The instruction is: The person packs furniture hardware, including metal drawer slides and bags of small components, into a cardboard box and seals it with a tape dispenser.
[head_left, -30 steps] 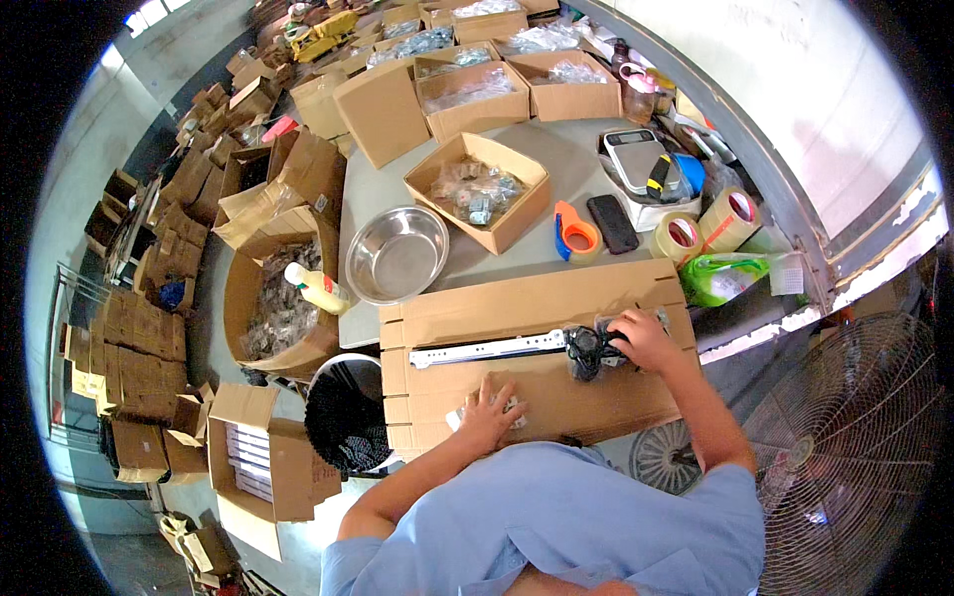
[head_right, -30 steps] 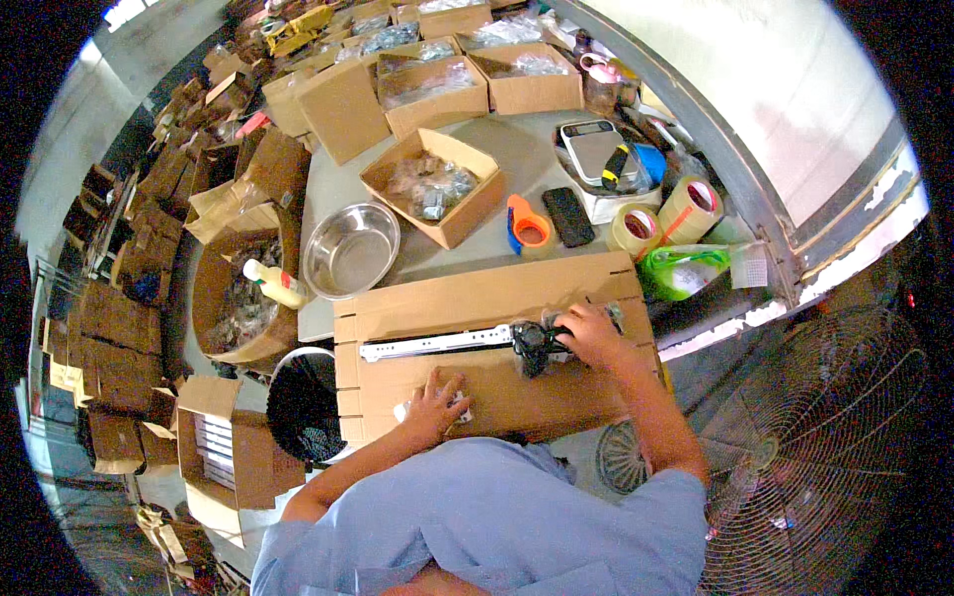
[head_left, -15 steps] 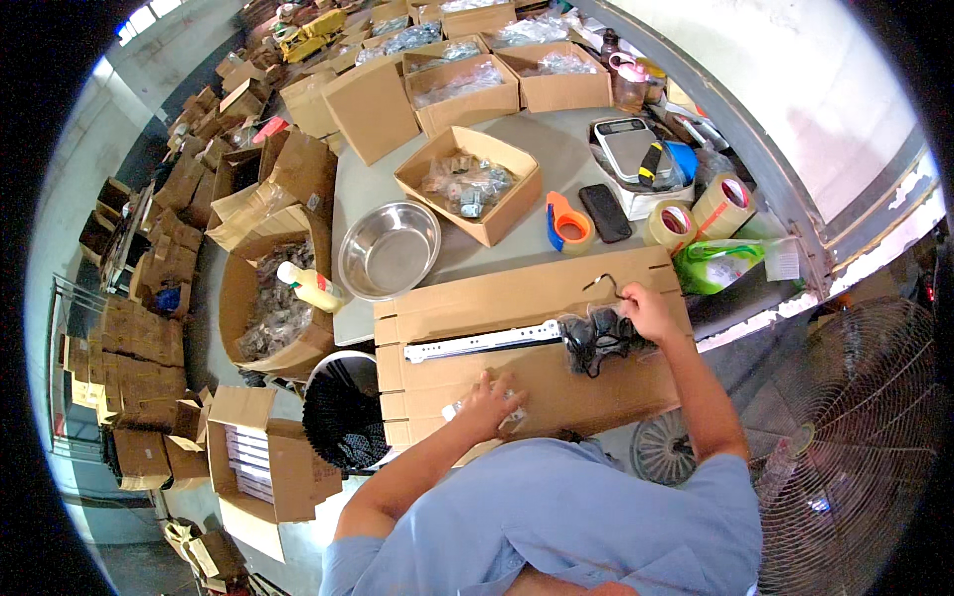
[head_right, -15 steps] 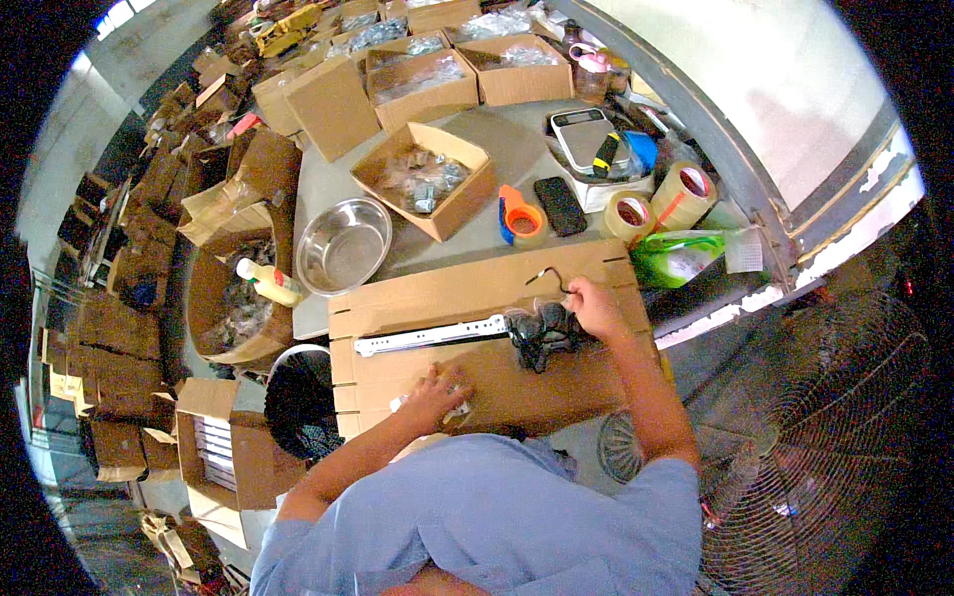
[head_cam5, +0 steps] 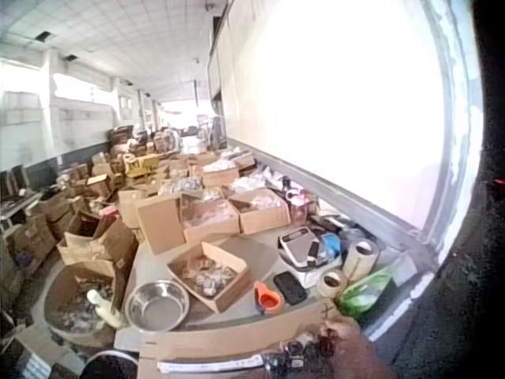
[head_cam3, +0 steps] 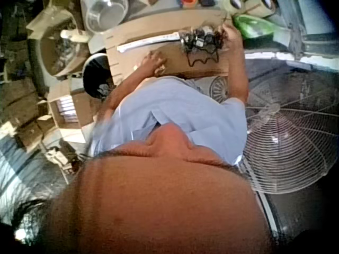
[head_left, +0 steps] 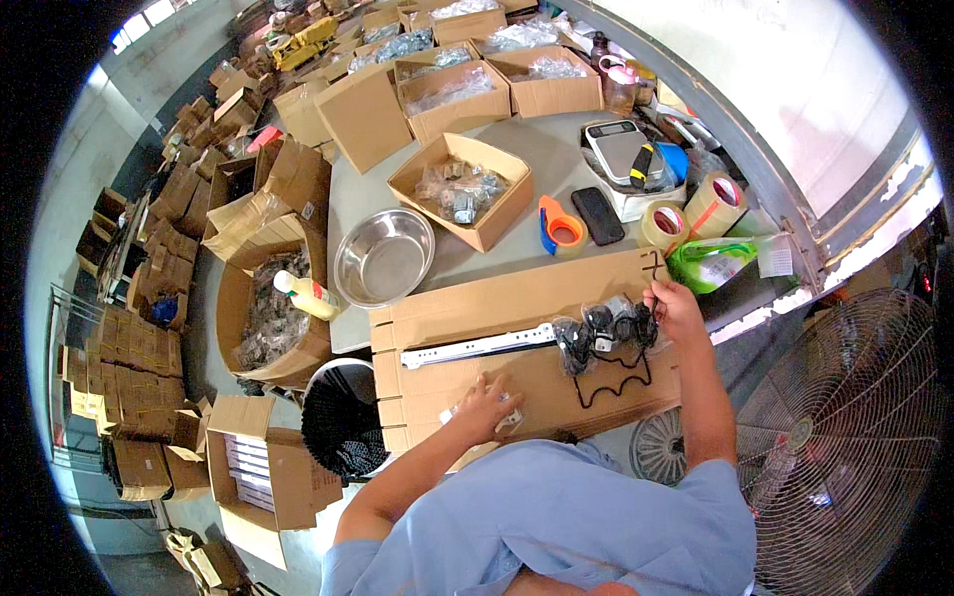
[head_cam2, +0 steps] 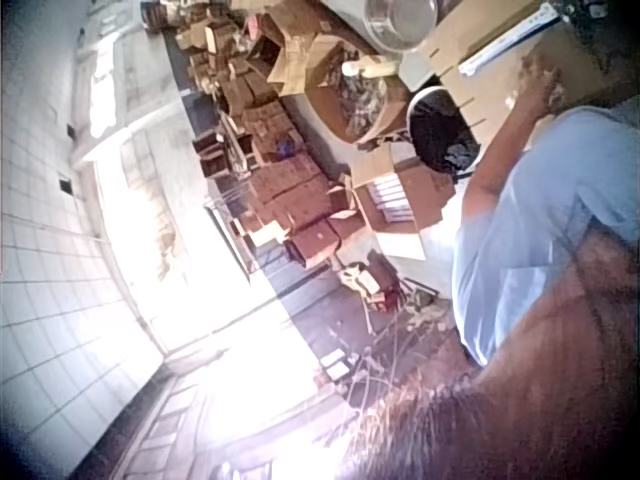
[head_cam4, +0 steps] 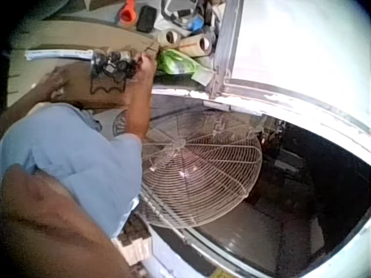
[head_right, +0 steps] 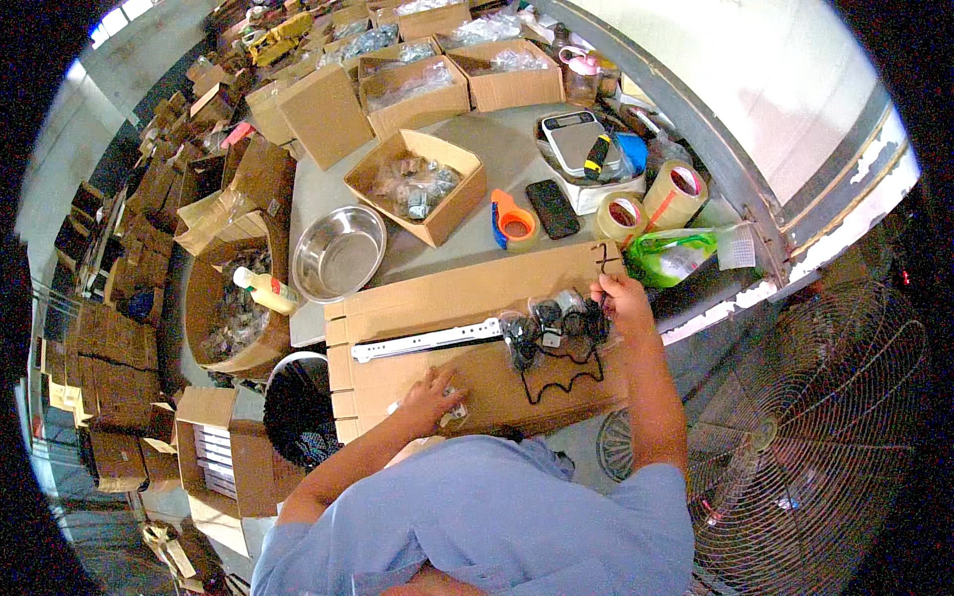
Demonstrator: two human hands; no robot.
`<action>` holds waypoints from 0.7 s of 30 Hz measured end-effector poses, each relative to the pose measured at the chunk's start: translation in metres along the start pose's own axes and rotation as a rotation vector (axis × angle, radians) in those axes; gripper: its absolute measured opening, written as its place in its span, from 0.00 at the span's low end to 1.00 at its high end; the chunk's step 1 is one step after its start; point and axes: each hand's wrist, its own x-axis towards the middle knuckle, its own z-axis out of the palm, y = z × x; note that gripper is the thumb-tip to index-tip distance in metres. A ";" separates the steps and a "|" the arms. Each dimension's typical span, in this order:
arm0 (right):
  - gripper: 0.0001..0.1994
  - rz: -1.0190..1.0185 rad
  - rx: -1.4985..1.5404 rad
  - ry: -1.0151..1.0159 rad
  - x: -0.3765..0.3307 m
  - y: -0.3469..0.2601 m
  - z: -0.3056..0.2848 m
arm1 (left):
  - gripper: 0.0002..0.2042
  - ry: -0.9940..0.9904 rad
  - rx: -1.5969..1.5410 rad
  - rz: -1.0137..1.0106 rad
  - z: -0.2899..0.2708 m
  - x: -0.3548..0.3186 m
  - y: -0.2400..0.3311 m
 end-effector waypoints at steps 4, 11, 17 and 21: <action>0.09 -0.409 -0.649 -0.243 -0.054 -0.018 0.019 | 0.39 -0.023 0.037 -0.001 0.004 0.002 -0.001; 0.06 -0.837 -1.622 -0.355 -0.095 0.091 -0.007 | 0.39 0.004 0.053 0.003 0.002 0.003 -0.001; 0.11 -1.081 -1.632 -0.251 -0.121 0.105 0.015 | 0.43 -0.007 0.047 -0.020 0.003 0.001 0.000; 0.14 -1.071 -1.642 -0.217 -0.127 0.119 0.015 | 0.43 -0.025 0.052 -0.032 -0.004 -0.001 0.003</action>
